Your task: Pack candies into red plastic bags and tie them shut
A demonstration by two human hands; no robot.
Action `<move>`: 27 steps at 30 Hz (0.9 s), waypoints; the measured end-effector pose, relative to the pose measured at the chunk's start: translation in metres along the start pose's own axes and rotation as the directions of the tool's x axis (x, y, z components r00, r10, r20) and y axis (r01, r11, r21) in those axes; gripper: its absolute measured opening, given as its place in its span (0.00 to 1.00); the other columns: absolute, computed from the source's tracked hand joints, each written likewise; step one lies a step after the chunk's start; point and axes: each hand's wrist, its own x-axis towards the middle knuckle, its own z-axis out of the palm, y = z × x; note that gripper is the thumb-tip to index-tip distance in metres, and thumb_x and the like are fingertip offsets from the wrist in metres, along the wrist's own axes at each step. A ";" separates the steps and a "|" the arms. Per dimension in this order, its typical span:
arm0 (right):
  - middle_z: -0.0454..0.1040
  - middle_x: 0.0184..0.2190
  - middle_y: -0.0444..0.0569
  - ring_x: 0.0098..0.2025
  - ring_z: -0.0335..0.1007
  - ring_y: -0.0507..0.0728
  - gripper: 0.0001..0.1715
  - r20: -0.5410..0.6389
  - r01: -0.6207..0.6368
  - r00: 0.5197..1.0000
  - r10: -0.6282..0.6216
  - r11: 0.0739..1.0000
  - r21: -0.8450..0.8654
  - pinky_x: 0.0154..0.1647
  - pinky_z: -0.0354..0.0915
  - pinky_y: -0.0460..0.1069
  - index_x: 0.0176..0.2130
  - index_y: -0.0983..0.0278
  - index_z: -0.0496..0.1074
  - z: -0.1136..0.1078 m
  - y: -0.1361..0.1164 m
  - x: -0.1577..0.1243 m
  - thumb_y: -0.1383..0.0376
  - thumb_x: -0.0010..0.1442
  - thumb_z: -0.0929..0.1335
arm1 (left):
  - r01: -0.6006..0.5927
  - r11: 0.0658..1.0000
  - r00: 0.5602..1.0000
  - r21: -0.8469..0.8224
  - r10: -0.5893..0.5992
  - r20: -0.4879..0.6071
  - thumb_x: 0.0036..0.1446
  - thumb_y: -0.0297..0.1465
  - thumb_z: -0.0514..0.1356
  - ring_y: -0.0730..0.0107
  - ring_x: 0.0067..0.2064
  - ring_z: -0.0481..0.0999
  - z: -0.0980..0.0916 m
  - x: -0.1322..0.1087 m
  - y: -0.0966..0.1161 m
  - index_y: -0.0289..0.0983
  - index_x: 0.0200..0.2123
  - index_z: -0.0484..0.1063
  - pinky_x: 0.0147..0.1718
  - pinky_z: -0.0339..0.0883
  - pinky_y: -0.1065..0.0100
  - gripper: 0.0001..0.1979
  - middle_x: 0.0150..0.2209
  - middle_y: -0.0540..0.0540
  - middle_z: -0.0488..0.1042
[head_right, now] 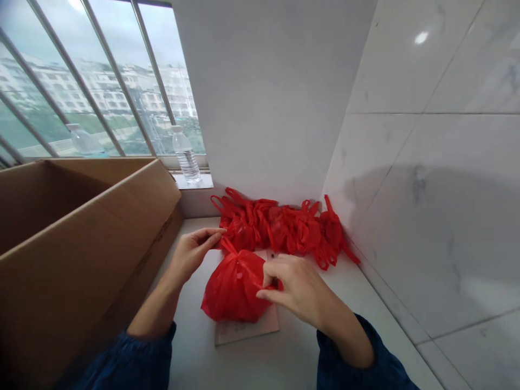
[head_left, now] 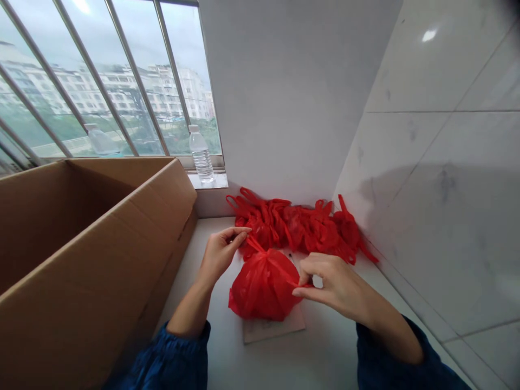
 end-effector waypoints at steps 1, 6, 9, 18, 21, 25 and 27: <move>0.72 0.27 0.38 0.32 0.65 0.50 0.15 0.024 -0.024 0.999 0.024 1.000 0.004 0.33 0.54 0.47 0.27 0.63 0.68 -0.002 0.000 -0.002 0.64 0.61 0.74 | -0.004 1.000 1.000 0.021 0.004 -0.008 0.53 0.44 0.67 0.61 0.38 0.80 -0.002 0.002 -0.005 0.34 0.42 0.82 0.39 0.73 0.65 0.21 0.41 0.39 0.83; 0.74 0.27 0.39 0.31 0.67 0.50 0.15 0.099 -0.084 0.992 0.081 0.996 0.029 0.33 0.54 0.47 0.26 0.63 0.70 -0.008 0.003 -0.006 0.61 0.60 0.74 | -0.012 0.992 0.998 0.125 0.020 -0.061 0.53 0.42 0.65 0.60 0.37 0.81 -0.008 0.011 -0.029 0.35 0.40 0.83 0.38 0.74 0.64 0.18 0.40 0.40 0.83; 0.75 0.26 0.39 0.30 0.67 0.50 0.15 0.141 -0.110 0.985 0.101 0.992 0.054 0.31 0.54 0.47 0.26 0.63 0.72 -0.008 0.006 -0.007 0.59 0.59 0.74 | -0.015 0.984 0.995 0.175 0.033 -0.098 0.54 0.40 0.64 0.59 0.37 0.81 -0.009 0.012 -0.034 0.37 0.40 0.83 0.37 0.73 0.64 0.16 0.40 0.41 0.83; 0.79 0.30 0.44 0.34 0.74 0.54 0.12 0.202 -0.099 0.979 0.035 0.943 0.317 0.34 0.64 0.47 0.33 0.61 0.76 -0.011 0.034 0.002 0.55 0.61 0.72 | -0.073 0.993 0.981 0.093 0.089 -0.174 0.59 0.46 0.61 0.61 0.42 0.81 -0.010 -0.001 -0.013 0.34 0.55 0.74 0.43 0.73 0.63 0.27 0.41 0.41 0.82; 0.81 0.38 0.50 0.41 0.77 0.57 0.17 0.044 -0.130 0.991 0.123 0.949 0.286 0.42 0.69 0.52 0.47 0.61 0.75 -0.006 0.069 0.005 0.54 0.69 0.63 | -0.008 0.995 0.992 0.098 0.020 -0.122 0.63 0.51 0.56 0.60 0.47 0.80 -0.016 -0.010 -0.023 0.34 0.70 0.48 0.46 0.73 0.59 0.41 0.47 0.37 0.79; 0.74 0.56 0.60 0.57 0.71 0.66 0.27 -0.231 -0.230 0.952 0.201 0.967 -0.106 0.55 0.67 0.63 0.58 0.63 0.70 0.026 0.101 0.004 0.59 0.61 0.70 | 0.082 0.957 0.997 0.279 -0.081 -0.013 0.64 0.52 0.53 0.51 0.51 0.78 -0.022 -0.029 -0.043 0.30 0.62 0.64 0.50 0.70 0.53 0.35 0.49 0.32 0.78; 0.62 0.66 0.61 0.67 0.60 0.67 0.47 -0.124 -0.116 0.987 0.099 0.984 -0.133 0.63 0.61 0.64 0.67 0.63 0.59 0.051 0.097 0.006 0.56 0.55 0.75 | 0.034 0.953 0.994 0.300 -0.064 0.088 0.64 0.50 0.55 0.51 0.48 0.79 -0.017 -0.040 -0.047 0.32 0.50 0.75 0.50 0.70 0.53 0.27 0.44 0.35 0.80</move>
